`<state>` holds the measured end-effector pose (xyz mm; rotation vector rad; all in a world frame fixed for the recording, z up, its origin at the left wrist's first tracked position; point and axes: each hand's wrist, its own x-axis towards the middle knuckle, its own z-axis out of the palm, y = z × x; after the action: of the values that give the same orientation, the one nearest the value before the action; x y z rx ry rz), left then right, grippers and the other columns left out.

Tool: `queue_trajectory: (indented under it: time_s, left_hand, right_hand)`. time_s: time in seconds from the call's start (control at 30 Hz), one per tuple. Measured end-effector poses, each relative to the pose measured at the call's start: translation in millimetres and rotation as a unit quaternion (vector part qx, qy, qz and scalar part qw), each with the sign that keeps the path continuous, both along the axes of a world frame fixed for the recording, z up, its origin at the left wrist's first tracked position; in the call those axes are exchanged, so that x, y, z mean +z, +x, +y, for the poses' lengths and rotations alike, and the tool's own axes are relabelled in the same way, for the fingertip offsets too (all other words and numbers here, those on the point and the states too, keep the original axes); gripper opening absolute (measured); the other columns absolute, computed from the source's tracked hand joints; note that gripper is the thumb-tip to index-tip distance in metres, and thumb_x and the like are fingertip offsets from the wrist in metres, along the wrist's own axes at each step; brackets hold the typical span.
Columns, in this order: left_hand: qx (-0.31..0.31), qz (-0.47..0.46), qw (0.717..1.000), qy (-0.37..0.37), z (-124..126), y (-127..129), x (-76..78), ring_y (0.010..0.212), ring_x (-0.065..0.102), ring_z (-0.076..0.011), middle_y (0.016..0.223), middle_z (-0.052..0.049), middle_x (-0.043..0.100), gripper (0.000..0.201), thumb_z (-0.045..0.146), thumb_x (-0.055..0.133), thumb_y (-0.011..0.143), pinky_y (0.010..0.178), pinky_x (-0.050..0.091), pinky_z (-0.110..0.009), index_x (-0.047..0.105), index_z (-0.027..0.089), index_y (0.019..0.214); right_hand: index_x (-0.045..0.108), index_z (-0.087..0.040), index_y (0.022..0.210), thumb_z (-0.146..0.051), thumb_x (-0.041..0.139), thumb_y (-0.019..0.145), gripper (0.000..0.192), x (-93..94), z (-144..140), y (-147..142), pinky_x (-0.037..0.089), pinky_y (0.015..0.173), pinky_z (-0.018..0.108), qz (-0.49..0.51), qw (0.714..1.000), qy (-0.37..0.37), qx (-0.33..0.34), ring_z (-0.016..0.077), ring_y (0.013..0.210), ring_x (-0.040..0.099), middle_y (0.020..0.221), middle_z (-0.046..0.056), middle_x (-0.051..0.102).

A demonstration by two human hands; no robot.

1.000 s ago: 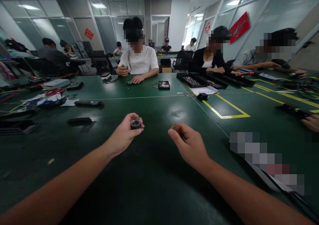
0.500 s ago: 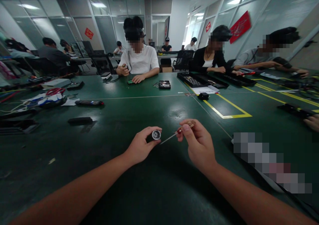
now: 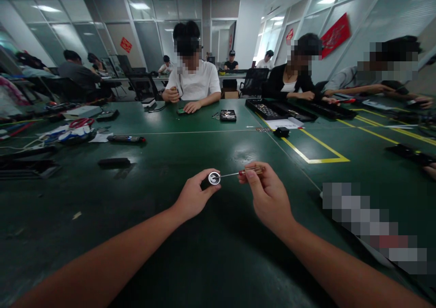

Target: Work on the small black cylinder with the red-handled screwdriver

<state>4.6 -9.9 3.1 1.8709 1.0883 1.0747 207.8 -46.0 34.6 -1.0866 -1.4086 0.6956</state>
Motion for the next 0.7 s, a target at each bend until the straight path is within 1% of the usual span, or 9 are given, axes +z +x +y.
queue_trajectory:
  time_s: [0.1,0.2,0.27,0.4,0.47,0.6,0.63,0.7]
  left_hand:
    - [0.010,0.000,1.000,-0.009,0.0,0.7,1.6,0.115,0.063,-0.0226,0.120,-0.005,0.069,0.034,0.022,0.069,0.087,0.106,0.045,-0.041,0.067,0.022,0.122]
    - [0.013,0.005,1.000,-0.011,-0.4,1.2,3.3,0.116,0.063,-0.0232,0.121,-0.005,0.069,0.034,0.022,0.068,0.088,0.106,0.046,-0.041,0.066,0.022,0.122]
    - [0.014,0.007,1.000,-0.012,-0.7,1.2,3.9,0.115,0.063,-0.0230,0.121,-0.005,0.069,0.034,0.022,0.068,0.088,0.105,0.046,-0.041,0.066,0.021,0.122]
    - [0.017,0.008,1.000,-0.013,-0.8,0.9,3.2,0.115,0.063,-0.0229,0.121,-0.006,0.069,0.035,0.020,0.069,0.087,0.107,0.045,-0.042,0.066,0.021,0.122]
    - [0.018,0.008,1.000,-0.010,-0.4,0.7,2.1,0.115,0.063,-0.0230,0.122,-0.006,0.069,0.035,0.020,0.069,0.087,0.107,0.045,-0.042,0.067,0.021,0.121]
    - [0.022,0.003,1.000,-0.006,1.0,0.7,-0.8,0.113,0.063,-0.0224,0.120,-0.006,0.069,0.033,0.021,0.070,0.087,0.106,0.045,-0.040,0.068,0.020,0.120]
    - [0.024,0.002,1.000,-0.006,1.4,0.8,-1.4,0.113,0.064,-0.0222,0.120,-0.005,0.070,0.033,0.021,0.070,0.086,0.106,0.045,-0.040,0.068,0.020,0.120]
    - [0.024,0.002,1.000,-0.004,2.3,1.0,-2.5,0.114,0.063,-0.0219,0.120,-0.005,0.070,0.034,0.020,0.071,0.086,0.106,0.045,-0.039,0.068,0.020,0.120]
  right_hand:
    - [0.059,-0.024,0.106,-0.040,0.053,0.101,0.018,0.5,-0.3,1.9,0.053,0.070,0.033,-0.022,1.000,-0.002,0.003,0.0169,0.073,0.066,0.081,0.001,0.068]
    - [0.058,-0.023,0.107,-0.036,0.051,0.102,0.016,1.8,-2.6,1.5,0.050,0.065,0.030,-0.042,0.999,0.002,0.028,0.0157,0.066,0.062,0.072,-0.002,0.063]
    - [0.057,-0.023,0.109,-0.035,0.050,0.102,0.015,2.8,-4.5,0.0,0.049,0.065,0.030,-0.053,0.998,0.006,0.035,0.0156,0.067,0.063,0.072,-0.002,0.063]
    - [0.056,-0.024,0.111,-0.034,0.049,0.103,0.015,4.0,-6.6,-1.1,0.048,0.066,0.030,-0.065,0.997,0.007,0.027,0.0152,0.067,0.062,0.072,-0.003,0.063]
    - [0.055,-0.024,0.112,-0.033,0.048,0.103,0.015,4.2,-6.9,0.4,0.048,0.066,0.029,-0.065,0.997,0.004,0.051,0.0151,0.067,0.063,0.072,-0.003,0.063]
    - [0.055,-0.024,0.115,-0.030,0.047,0.103,0.016,4.5,-7.8,3.6,0.049,0.067,0.030,-0.078,0.990,0.001,0.120,0.0153,0.068,0.064,0.073,-0.003,0.064]
    - [0.055,-0.024,0.115,-0.029,0.047,0.103,0.016,4.3,-7.9,3.8,0.049,0.067,0.030,-0.079,0.989,0.000,0.122,0.0155,0.068,0.064,0.073,-0.003,0.064]
    - [0.055,-0.024,0.115,-0.030,0.048,0.103,0.015,3.5,-7.7,3.4,0.048,0.066,0.030,-0.075,0.992,-0.003,0.102,0.0157,0.067,0.063,0.072,-0.003,0.063]
